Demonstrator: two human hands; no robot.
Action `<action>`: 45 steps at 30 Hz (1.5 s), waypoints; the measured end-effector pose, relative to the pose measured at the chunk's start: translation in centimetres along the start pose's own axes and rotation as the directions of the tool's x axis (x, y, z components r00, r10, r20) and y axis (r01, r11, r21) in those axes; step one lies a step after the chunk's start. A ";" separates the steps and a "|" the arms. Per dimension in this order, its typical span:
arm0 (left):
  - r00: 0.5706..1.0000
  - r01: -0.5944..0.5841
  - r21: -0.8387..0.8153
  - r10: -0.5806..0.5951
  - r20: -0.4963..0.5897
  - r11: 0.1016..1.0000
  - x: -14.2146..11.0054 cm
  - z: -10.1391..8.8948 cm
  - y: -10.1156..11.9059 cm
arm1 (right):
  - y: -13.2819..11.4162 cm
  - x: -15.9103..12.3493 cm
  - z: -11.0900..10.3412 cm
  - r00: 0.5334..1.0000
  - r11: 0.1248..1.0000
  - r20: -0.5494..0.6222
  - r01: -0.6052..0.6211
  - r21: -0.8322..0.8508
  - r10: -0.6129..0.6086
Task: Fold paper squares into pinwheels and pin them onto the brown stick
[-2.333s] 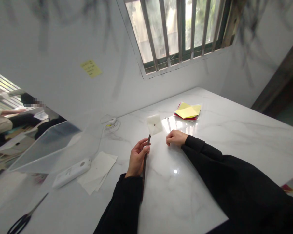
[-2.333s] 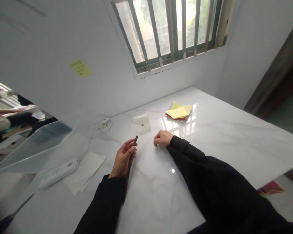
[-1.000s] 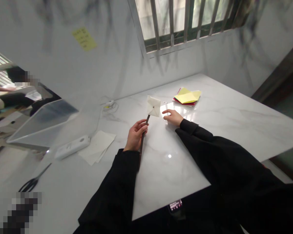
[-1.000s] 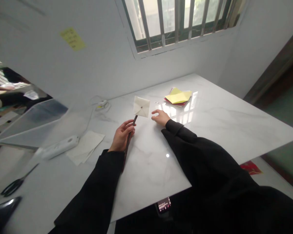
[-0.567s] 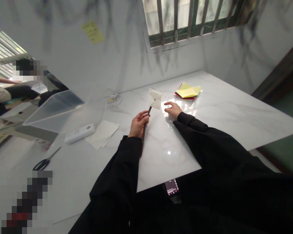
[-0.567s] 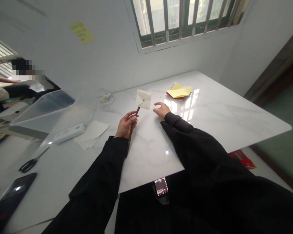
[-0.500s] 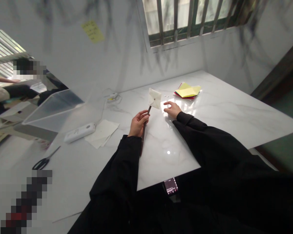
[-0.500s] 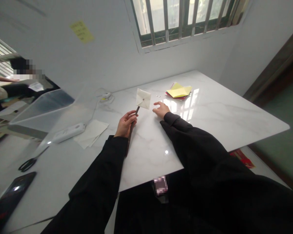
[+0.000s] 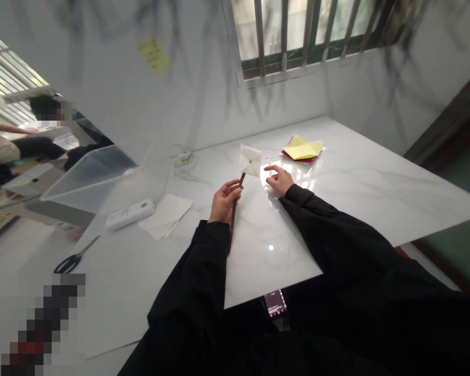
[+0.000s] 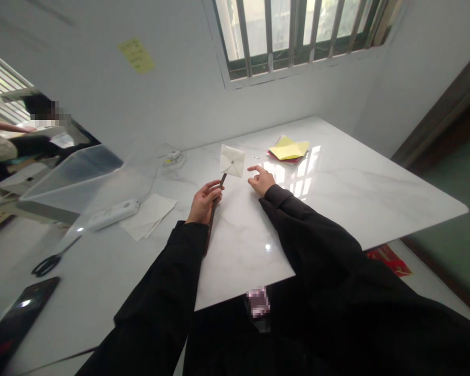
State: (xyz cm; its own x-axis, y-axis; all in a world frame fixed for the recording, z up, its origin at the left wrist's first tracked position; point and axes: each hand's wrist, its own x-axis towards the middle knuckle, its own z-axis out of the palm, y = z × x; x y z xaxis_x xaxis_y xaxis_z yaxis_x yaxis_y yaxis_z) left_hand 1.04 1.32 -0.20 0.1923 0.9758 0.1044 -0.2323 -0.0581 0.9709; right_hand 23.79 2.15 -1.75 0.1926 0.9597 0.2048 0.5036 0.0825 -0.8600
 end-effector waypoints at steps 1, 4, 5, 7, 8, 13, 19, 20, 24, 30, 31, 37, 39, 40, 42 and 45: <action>1.000 0.001 0.006 -0.001 0.009 1.000 0.0 0.0 0.0 | 0.0 0.0 0.0 1.000 1.000 0.005 -0.003 -0.005 0.003; 0.999 -0.001 0.010 0.000 0.043 1.000 -0.2 0.0 0.1 | 0.0 0.2 0.1 0.999 0.999 0.016 -0.036 -0.022 0.036; 0.999 -0.001 0.009 0.001 0.051 1.000 -0.2 0.0 0.2 | -0.1 0.3 0.2 0.998 0.998 0.022 -0.055 -0.027 0.056; 0.998 0.001 0.008 -0.001 0.061 1.000 -0.2 0.1 0.2 | -0.1 0.4 0.5 0.993 0.993 0.035 -0.115 -0.021 0.115; 0.998 0.001 0.009 -0.002 0.062 1.000 -0.2 0.1 0.2 | -0.2 0.4 0.7 0.988 0.989 0.039 -0.149 -0.003 0.150; 0.999 -0.022 -0.001 0.023 0.037 1.000 -0.2 0.2 0.2 | -0.9 -0.4 1.7 0.978 0.970 0.033 -0.210 0.121 0.208; 0.998 -0.028 -0.004 0.028 0.052 1.000 -0.2 0.3 0.0 | -1.4 -0.6 1.8 0.974 0.957 0.041 -0.225 0.183 0.222; 0.998 -0.028 -0.002 0.028 0.056 1.000 -0.1 0.3 0.0 | -1.5 -0.5 1.7 0.971 0.948 0.040 -0.239 0.212 0.236; 0.997 -0.034 0.009 0.033 0.065 0.999 -0.1 0.3 -0.2 | -2.2 -0.5 1.2 0.957 0.905 0.116 -0.289 0.311 0.266; 0.998 -0.034 -0.008 0.034 0.052 0.999 0.2 0.1 -0.5 | -3.3 -1.9 0.6 0.829 0.931 0.550 -0.272 0.245 0.097; 0.998 -0.035 -0.011 0.035 0.051 0.999 0.2 0.1 -0.5 | -3.4 -2.1 0.6 0.836 0.933 0.541 -0.263 0.244 0.094; 0.998 -0.035 -0.049 0.037 0.046 0.998 0.1 0.2 -0.2 | -3.0 -1.8 0.7 0.823 0.947 0.561 -0.247 0.208 0.091; 0.999 -0.026 -0.069 0.029 0.036 0.997 0.1 0.2 -0.1 | -3.3 -2.1 0.6 0.743 0.965 0.669 -0.188 0.183 0.018; 0.999 -0.021 -0.076 0.024 0.032 0.997 0.1 0.2 -0.1 | -3.7 -2.6 0.5 0.667 0.971 0.745 -0.153 0.181 -0.034; 0.999 -0.014 -0.086 0.016 0.029 0.996 0.0 0.2 -0.2 | -4.9 -4.6 0.5 0.442 0.972 0.885 -0.097 0.213 -0.150; 1.000 -0.002 -0.086 0.004 0.021 0.996 0.0 0.2 -0.2 | -7.2 -10.6 0.6 0.007 0.942 0.948 -0.112 0.317 -0.318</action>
State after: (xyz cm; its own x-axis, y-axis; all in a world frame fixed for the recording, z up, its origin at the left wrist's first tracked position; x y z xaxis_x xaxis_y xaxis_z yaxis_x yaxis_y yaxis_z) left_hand 1.29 1.24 -0.40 0.2118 0.9708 0.1129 -0.3138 -0.0418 0.9486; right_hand 17.57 -8.45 2.02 -0.9572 0.2357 -0.1677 0.1856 0.0558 -0.9810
